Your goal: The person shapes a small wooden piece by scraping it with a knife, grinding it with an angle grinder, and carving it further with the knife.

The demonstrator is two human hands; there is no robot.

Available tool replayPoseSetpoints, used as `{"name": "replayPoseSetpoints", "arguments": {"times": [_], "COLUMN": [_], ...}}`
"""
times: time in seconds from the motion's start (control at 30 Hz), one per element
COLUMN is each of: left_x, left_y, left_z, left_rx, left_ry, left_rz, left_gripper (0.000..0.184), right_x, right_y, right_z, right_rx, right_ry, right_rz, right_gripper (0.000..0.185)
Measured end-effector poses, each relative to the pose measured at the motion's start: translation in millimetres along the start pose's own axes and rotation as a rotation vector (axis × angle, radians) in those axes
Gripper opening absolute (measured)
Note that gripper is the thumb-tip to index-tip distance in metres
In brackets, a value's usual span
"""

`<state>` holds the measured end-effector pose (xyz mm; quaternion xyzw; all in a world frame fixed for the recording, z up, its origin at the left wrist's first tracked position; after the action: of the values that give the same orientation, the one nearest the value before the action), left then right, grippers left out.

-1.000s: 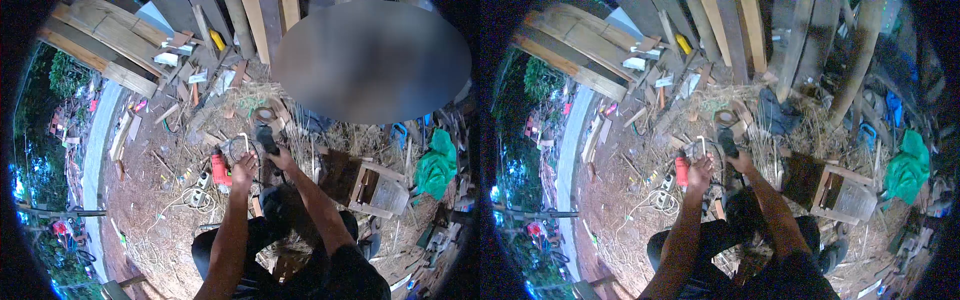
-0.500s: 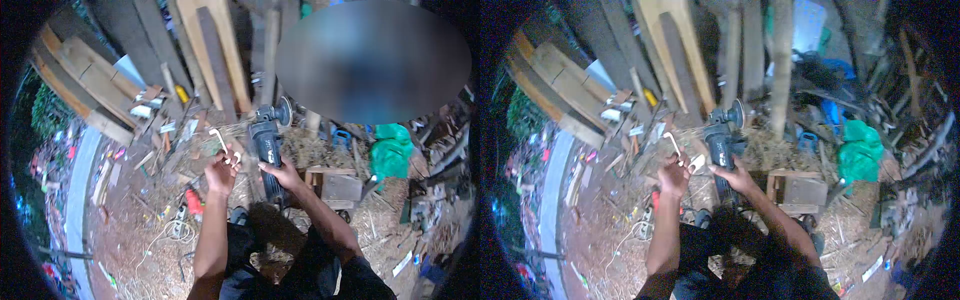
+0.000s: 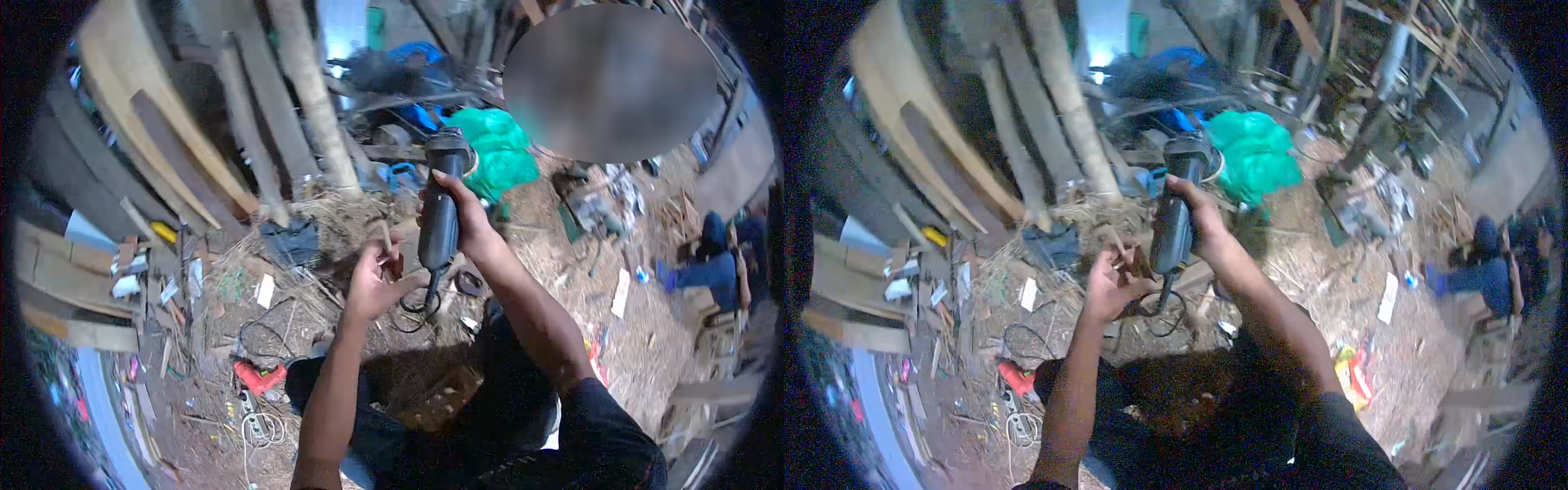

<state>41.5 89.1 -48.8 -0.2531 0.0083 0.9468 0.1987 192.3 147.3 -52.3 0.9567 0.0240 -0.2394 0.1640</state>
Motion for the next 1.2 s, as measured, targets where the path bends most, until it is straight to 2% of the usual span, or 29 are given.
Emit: {"name": "replayPoseSetpoints", "arguments": {"times": [0.03, 0.07, 0.13, 0.23, 0.43, 0.53, 0.57, 0.67, 0.7, 0.9, 1.03, 1.2], "left_x": [-21.5, -28.2, -33.6, -46.2, -63.3, -73.6, -68.0, -65.6, -66.0, -68.5, -76.2, -74.7], "left_y": [-0.4, 0.0, 2.0, 7.4, -7.7, -9.8, -8.8, -9.7, -8.6, -17.6, -21.1, -14.7], "left_z": [-18.5, -24.6, -35.0, -30.8, -34.4, -25.9, -33.5, -36.0, -37.8, -36.3, -39.3, -37.0], "left_rx": [-0.038, -0.107, -0.079, -0.066, -0.035, -0.121, -0.053, -0.082, -0.032, -0.095, -0.105, -0.137], "left_ry": [-0.039, -0.082, -0.064, -0.092, -0.248, -0.279, -0.171, -0.126, -0.057, -0.152, -0.212, -0.259], "left_rz": [-0.070, -0.113, -0.039, 0.049, -0.009, -0.018, 0.026, 0.005, 0.018, -0.042, -0.068, -0.141], "left_gripper": [0.067, 0.068, 0.060, 0.052, 0.044, 0.046, 0.040, 0.032, 0.026, 0.024, 0.045, 0.053], "right_x": [31.9, 40.2, 44.2, 56.4, 65.5, 72.5, 75.4, 75.5, 73.8, 72.6, 74.0, 74.6], "right_y": [13.0, 13.9, 20.6, 27.3, 29.8, 24.2, 21.9, 19.3, 20.5, 27.7, 29.6, 35.9], "right_z": [1.6, -0.3, 0.9, -7.6, 7.3, 16.8, 16.7, 15.3, 13.6, 18.8, 17.8, 11.6], "right_rx": [-0.028, -0.003, -0.067, -0.007, -0.134, -0.169, -0.155, -0.135, -0.139, -0.165, -0.147, -0.095], "right_ry": [-0.075, -0.093, -0.192, -0.157, -0.206, -0.237, -0.203, -0.123, -0.110, -0.038, -0.043, -0.027], "right_rz": [0.107, 0.084, 0.028, 0.106, 0.046, 0.062, 0.058, 0.051, 0.053, 0.034, 0.016, 0.045], "right_gripper": [0.038, 0.038, 0.036, 0.036, 0.035, 0.034, 0.034, 0.034, 0.035, 0.037, 0.039, 0.038]}}
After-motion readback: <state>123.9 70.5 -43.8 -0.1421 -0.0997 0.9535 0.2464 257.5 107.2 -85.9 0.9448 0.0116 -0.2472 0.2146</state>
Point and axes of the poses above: each hand's wrist, its own y-axis away from the middle knuckle, its own x-axis out of the back of the hand, z = x × y, the point moved 10 cm from there along -y, towards the middle knuckle, and after that the axes turned 15 degrees about y, right-handed, at the moved point
